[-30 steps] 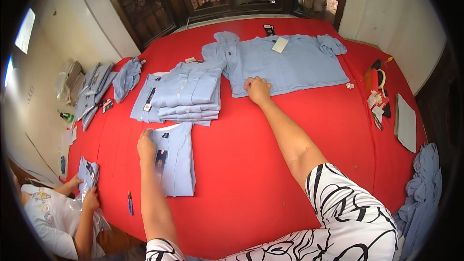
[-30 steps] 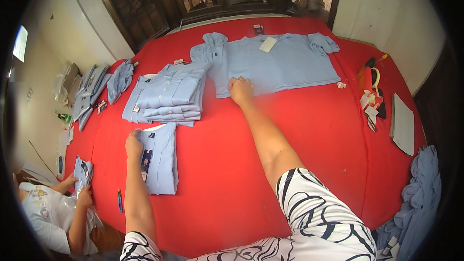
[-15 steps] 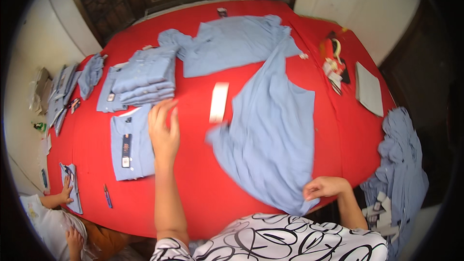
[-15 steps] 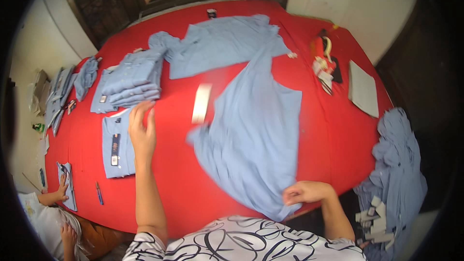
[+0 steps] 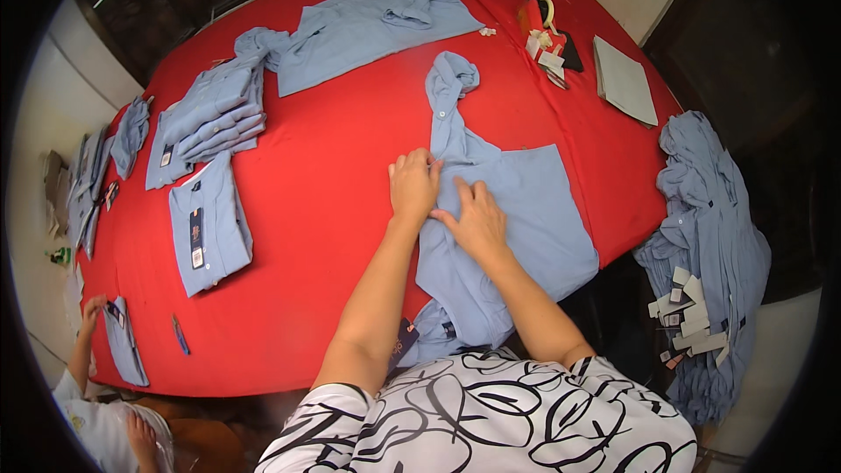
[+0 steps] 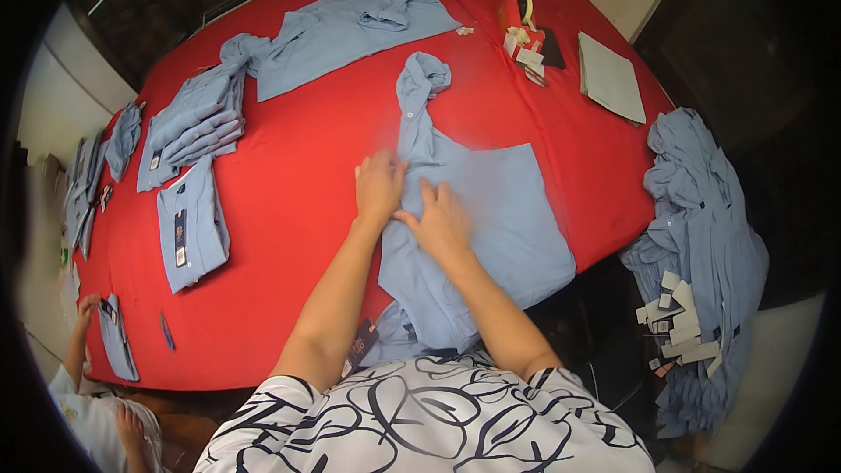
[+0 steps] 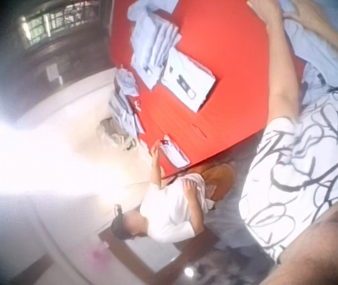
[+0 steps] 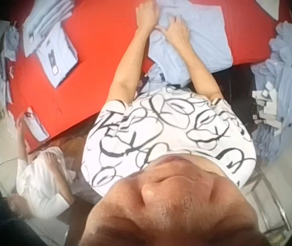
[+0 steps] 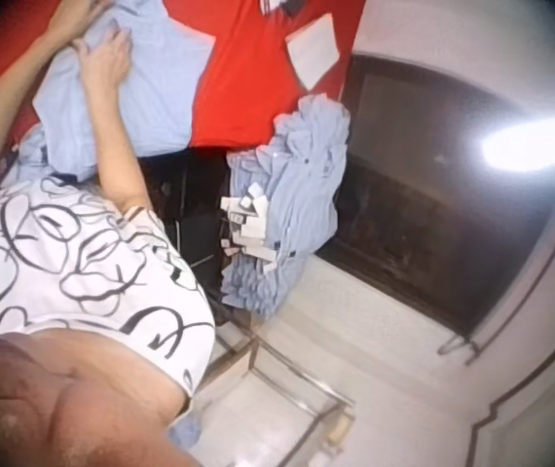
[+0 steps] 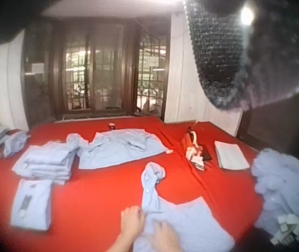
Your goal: The person folds blue collared shirts on a table using a cardboard guide, aligns the tags, and moves the finished garments into a stack before picking up a handful of buttons.
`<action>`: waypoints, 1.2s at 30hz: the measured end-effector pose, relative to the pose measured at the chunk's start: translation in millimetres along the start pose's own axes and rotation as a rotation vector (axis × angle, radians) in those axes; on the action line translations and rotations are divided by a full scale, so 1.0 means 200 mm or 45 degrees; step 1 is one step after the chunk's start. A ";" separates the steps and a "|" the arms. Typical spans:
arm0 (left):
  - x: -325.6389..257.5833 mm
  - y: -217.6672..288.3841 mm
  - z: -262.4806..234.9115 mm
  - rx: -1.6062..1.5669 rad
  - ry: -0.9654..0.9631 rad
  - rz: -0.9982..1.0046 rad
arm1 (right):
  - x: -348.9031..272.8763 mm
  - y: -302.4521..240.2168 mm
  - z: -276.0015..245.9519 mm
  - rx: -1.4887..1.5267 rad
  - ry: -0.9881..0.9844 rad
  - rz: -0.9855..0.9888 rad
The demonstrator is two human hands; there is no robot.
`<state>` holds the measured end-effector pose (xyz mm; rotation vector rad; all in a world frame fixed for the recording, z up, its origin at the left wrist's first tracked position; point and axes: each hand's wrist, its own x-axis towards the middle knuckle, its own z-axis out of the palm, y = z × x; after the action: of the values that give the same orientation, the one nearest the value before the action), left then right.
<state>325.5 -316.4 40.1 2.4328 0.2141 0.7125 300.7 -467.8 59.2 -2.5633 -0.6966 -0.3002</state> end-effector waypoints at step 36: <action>-1.32 -0.20 -0.73 0.702 0.382 -0.833 | -0.29 1.13 -0.38 -0.301 -0.097 -0.086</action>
<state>25.0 -292.6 0.2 2.4790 1.4095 0.7675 363.8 -701.5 20.6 -2.7910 -0.8211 -0.3261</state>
